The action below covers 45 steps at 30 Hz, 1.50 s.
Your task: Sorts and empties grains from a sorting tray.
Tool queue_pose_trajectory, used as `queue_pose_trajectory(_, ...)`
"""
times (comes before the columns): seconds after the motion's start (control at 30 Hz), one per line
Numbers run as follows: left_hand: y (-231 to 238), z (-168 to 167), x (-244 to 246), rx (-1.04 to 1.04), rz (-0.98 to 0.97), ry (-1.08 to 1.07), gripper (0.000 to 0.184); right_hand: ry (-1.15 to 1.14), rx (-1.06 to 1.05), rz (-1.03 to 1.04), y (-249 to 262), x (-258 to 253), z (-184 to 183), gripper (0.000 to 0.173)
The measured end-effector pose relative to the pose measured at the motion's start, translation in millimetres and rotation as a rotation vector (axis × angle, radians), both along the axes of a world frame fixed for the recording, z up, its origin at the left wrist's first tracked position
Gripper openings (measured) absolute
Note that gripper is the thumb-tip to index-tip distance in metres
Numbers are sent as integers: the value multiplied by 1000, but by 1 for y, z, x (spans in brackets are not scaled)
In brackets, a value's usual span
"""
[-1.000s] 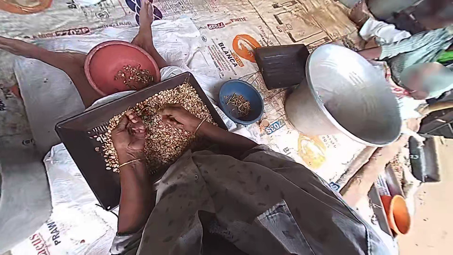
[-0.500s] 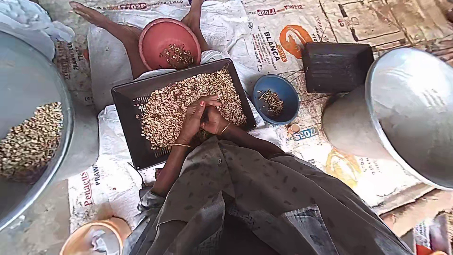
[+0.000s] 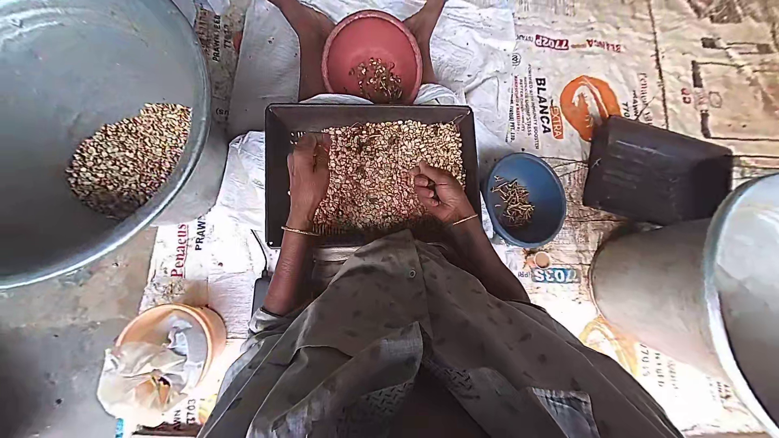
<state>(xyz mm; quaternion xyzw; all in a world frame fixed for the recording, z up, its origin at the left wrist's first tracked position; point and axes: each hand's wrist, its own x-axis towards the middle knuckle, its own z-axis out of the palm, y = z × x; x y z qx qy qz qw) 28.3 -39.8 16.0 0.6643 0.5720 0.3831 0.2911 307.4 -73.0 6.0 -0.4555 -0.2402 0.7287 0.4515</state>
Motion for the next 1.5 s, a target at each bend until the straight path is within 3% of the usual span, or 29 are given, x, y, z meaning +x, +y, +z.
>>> queue_pose_trajectory(0.07,6,7,-8,-78,-16,69,34,-214,115,-8,13,4,14,41)
queue_pose_trajectory(0.13,18,16,-6,-121,-79,97,32,-454,312,23,34,1,21,35)
queue_pose_trajectory(0.23,40,24,9,-169,-158,137,32,-1105,600,245,73,-10,16,27)
queue_pose_trajectory(0.33,57,16,31,-179,-174,215,30,-1581,564,464,89,-37,6,35)
queue_pose_trajectory(0.4,61,-3,44,-137,-182,235,30,-1718,512,532,85,-48,2,37)
queue_pose_trajectory(0.5,64,-30,58,-114,-183,312,32,-1763,525,518,79,-50,0,37)
queue_pose_trajectory(0.63,59,-36,65,-50,-188,396,28,-1806,607,450,75,-51,-12,37)
queue_pose_trajectory(0.73,58,-38,61,-25,-182,382,29,-1708,649,361,80,-45,-18,33)
queue_pose_trajectory(0.8,57,-41,58,9,-184,360,29,-1432,670,234,85,-35,-20,27)
queue_pose_trajectory(0.87,58,-44,56,29,-196,335,28,-856,654,34,88,-24,-19,13)
queue_pose_trajectory(0.93,61,-47,54,23,-226,317,28,-221,534,-51,87,-15,-8,18)
queue_pose_trajectory(1.03,62,-45,56,-34,-240,343,29,52,476,29,91,-6,-4,21)
queue_pose_trajectory(1.13,60,-43,60,-31,-222,367,29,-16,426,131,97,-16,-5,36)
queue_pose_trajectory(1.3,58,-41,61,-55,-193,360,30,-316,309,127,110,-53,13,34)
queue_pose_trajectory(1.33,59,-40,59,-74,-186,331,29,-445,362,138,114,-56,10,34)
queue_pose_trajectory(1.4,63,-36,50,-102,-156,239,26,-923,560,194,120,-58,-4,26)
queue_pose_trajectory(1.5,70,-32,30,-87,-53,-29,22,-1532,667,429,112,-70,-9,34)
